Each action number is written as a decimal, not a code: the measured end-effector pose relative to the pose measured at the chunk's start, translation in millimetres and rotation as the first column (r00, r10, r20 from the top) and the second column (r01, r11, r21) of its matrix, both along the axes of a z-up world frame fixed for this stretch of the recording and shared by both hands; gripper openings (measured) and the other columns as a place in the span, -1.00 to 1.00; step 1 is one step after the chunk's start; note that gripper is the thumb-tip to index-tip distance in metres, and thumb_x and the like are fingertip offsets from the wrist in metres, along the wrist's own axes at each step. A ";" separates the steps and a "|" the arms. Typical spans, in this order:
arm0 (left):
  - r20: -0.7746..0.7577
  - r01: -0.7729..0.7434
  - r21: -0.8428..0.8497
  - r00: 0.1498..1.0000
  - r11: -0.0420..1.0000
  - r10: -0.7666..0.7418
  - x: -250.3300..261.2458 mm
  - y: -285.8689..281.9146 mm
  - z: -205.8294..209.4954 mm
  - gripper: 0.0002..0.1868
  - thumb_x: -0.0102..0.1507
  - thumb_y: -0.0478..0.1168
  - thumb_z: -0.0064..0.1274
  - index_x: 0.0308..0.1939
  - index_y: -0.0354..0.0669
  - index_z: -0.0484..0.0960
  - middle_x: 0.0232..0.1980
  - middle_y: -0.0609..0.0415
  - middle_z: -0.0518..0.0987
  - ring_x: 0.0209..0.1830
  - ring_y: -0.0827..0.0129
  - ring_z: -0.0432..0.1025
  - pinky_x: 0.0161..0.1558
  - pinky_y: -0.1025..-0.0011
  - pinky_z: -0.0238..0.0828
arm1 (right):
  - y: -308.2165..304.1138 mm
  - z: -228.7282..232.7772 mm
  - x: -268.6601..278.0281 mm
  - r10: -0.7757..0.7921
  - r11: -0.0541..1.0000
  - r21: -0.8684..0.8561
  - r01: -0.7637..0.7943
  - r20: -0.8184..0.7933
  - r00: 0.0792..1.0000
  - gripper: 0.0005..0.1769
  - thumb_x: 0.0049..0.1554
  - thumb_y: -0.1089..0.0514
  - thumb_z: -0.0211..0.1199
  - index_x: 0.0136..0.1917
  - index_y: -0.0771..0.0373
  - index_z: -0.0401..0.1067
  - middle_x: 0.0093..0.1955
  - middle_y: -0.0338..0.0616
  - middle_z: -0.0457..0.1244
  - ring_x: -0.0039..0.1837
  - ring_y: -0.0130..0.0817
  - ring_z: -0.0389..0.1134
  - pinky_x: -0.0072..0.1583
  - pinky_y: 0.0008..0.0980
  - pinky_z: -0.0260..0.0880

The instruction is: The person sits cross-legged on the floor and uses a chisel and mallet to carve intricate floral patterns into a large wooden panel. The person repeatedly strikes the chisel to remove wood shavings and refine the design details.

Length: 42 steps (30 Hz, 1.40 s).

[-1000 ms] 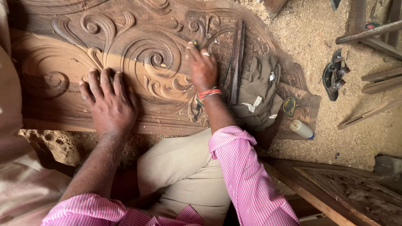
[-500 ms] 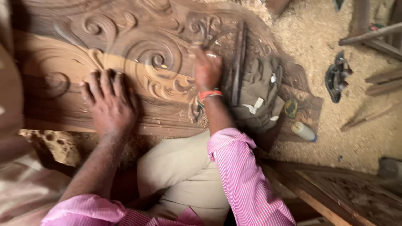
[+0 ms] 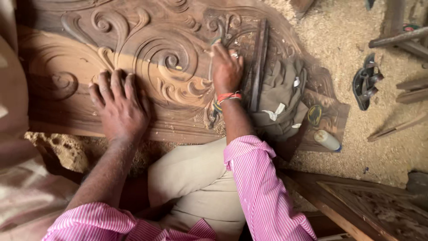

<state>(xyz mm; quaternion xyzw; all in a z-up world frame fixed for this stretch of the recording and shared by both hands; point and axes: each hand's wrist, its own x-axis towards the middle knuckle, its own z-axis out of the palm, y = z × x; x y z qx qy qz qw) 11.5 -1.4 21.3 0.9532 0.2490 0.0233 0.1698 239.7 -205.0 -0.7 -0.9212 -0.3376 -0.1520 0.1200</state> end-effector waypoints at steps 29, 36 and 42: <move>0.092 0.045 0.098 0.994 0.994 -0.054 -7.8 -0.5 1.1 -0.43 0.54 0.06 -0.28 0.51 -0.20 0.34 0.57 -0.21 0.22 0.65 -0.13 -0.08 0.55 -0.20 -0.36 | -38.7 0.2 -130.1 -0.143 0.979 -0.188 0.084 -0.327 0.934 -0.82 0.12 0.26 0.21 -0.07 0.16 0.62 -0.19 0.10 0.41 -0.13 0.05 0.46 -0.09 -0.03 0.44; -0.044 0.185 -0.079 0.981 0.980 -0.189 -15.6 28.6 12.5 -0.31 0.38 0.10 -0.11 0.56 -0.01 0.24 0.68 0.03 0.04 0.72 0.06 -0.19 0.61 -0.16 -0.31 | -45.0 -40.4 -141.7 -0.376 0.910 -0.318 0.266 -0.367 0.851 -0.70 0.26 0.10 0.13 -0.16 0.27 0.60 -0.15 0.17 0.40 -0.10 0.05 0.48 -0.11 0.03 0.46; -0.481 0.411 0.032 0.805 0.911 -0.347 -45.0 25.6 55.0 0.16 0.19 0.56 -0.17 0.63 0.14 -0.33 0.70 0.15 -0.42 0.68 0.12 -0.50 0.48 -0.32 -0.46 | -36.7 -24.6 -173.4 0.250 0.967 -0.049 -0.250 -0.009 0.968 -0.76 0.09 0.21 0.09 -0.09 0.22 0.58 0.09 0.10 0.44 0.00 0.05 0.48 -0.01 -0.02 0.49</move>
